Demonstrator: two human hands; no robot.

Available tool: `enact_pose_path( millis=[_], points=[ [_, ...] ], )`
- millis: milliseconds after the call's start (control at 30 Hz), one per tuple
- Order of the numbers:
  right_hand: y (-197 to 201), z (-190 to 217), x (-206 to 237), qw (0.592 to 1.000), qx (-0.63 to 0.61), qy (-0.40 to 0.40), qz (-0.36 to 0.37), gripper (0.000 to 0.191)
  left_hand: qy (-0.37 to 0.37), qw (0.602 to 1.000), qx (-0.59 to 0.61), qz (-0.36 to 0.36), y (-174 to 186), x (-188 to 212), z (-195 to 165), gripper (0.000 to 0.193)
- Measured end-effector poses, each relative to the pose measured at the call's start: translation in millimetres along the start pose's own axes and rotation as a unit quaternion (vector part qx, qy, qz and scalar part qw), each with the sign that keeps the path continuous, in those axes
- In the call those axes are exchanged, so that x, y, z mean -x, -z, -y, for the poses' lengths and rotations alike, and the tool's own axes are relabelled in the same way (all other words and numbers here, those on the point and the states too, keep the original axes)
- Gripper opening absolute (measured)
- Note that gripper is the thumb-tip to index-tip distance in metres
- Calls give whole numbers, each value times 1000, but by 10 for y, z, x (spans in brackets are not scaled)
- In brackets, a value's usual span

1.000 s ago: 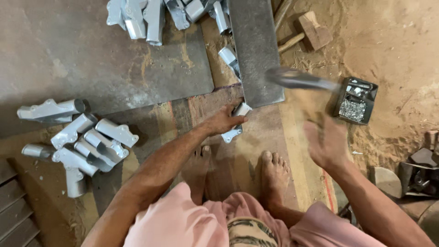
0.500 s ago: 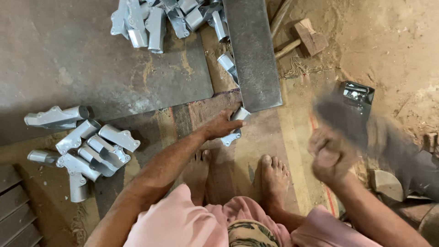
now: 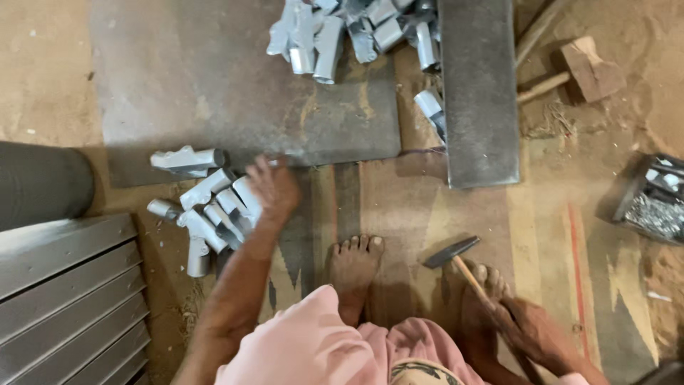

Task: The person sits on the workshop floor and hammers cast metal fittings one at a time on a steel plate, striking the parts with a small hammer to shape or straighten them, then places the finished fitting onto a growing pile and picks up the next one.

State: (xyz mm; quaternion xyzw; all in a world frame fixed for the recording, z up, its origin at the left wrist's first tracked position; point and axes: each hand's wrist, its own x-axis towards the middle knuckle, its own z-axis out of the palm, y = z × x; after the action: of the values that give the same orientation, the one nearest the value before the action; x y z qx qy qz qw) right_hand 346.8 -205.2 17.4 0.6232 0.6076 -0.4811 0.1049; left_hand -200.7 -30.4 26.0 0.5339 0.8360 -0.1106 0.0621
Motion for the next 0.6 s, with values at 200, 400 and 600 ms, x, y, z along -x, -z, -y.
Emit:
enact_pose_path(
  millis=[200,400,600],
  points=[
    [560,48,-267,961,-258,-48,-87,33,-76,973,-70,-207,247,-360,-7,62],
    [852,401,-89,881,-466,-83,-1,25,-139,847,476,189,646,-722,-1768,70],
    [710,367,-17,923,-366,-115,1,26,-184,857,439,197,661,-695,-2635,50]
  ],
)
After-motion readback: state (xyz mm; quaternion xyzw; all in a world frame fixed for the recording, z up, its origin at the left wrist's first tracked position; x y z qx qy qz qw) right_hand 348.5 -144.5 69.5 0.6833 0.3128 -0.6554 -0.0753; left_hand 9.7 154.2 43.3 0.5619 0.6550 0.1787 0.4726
